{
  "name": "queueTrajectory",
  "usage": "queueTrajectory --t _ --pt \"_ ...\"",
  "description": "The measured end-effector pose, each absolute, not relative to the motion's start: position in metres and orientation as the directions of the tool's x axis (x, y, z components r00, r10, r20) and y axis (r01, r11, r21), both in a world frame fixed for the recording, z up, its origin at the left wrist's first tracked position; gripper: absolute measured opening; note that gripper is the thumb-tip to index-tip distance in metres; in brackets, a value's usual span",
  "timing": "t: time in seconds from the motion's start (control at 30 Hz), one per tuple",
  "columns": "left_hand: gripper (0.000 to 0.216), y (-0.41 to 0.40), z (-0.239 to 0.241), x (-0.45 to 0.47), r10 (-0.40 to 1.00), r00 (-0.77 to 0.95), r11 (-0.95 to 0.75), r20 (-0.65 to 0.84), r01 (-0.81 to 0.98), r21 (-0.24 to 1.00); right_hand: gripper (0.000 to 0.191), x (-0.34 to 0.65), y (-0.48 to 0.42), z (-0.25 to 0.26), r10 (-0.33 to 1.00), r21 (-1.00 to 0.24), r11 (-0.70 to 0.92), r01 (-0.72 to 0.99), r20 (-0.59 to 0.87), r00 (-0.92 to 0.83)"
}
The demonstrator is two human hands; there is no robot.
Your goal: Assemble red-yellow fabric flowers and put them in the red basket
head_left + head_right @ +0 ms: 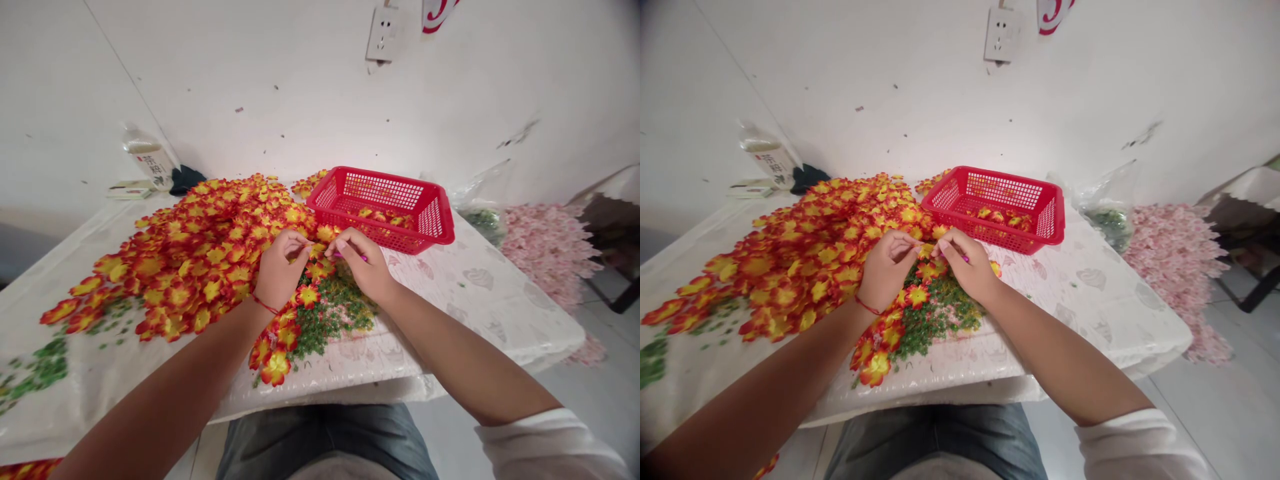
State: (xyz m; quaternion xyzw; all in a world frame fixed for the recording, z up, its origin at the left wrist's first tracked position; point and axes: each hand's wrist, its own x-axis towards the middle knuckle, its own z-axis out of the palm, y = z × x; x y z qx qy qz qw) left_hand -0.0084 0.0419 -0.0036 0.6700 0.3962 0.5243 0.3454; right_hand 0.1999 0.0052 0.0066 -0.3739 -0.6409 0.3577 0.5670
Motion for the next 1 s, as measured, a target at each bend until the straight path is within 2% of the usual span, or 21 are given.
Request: queueTrajectory --t 0.33,0.53,0.73,0.87,0.93,1.0 --pt "0.014 0.041 -0.006 -0.008 0.879 0.144 -0.474 0.455 0.155 0.867 0.040 0.200 0.004 0.006 0.866 -0.846 0.500 0.185 0.492 -0.090" --pt "0.009 0.036 -0.005 -0.005 0.846 0.174 -0.529 0.503 0.161 0.833 0.033 0.200 0.008 0.004 0.808 -0.740 0.579 0.342 0.579 -0.114" --pt "0.006 0.028 -0.004 -0.003 0.790 0.247 -0.601 0.562 0.130 0.789 0.031 0.198 0.008 0.000 0.862 -0.839 0.505 0.202 0.481 -0.158" --pt "0.011 0.021 0.006 -0.004 0.744 0.302 -0.655 0.596 0.156 0.739 0.026 0.201 0.007 -0.001 0.880 -0.853 0.472 0.225 0.472 -0.056" --pt "0.011 0.019 0.017 -0.007 0.750 0.250 -0.656 0.612 0.169 0.735 0.025 0.203 0.007 -0.002 0.888 -0.869 0.451 0.204 0.460 -0.003" --pt "0.011 0.019 0.030 -0.014 0.792 0.119 -0.610 0.598 0.128 0.782 0.026 0.204 0.007 -0.003 0.894 -0.885 0.428 0.183 0.444 0.053"
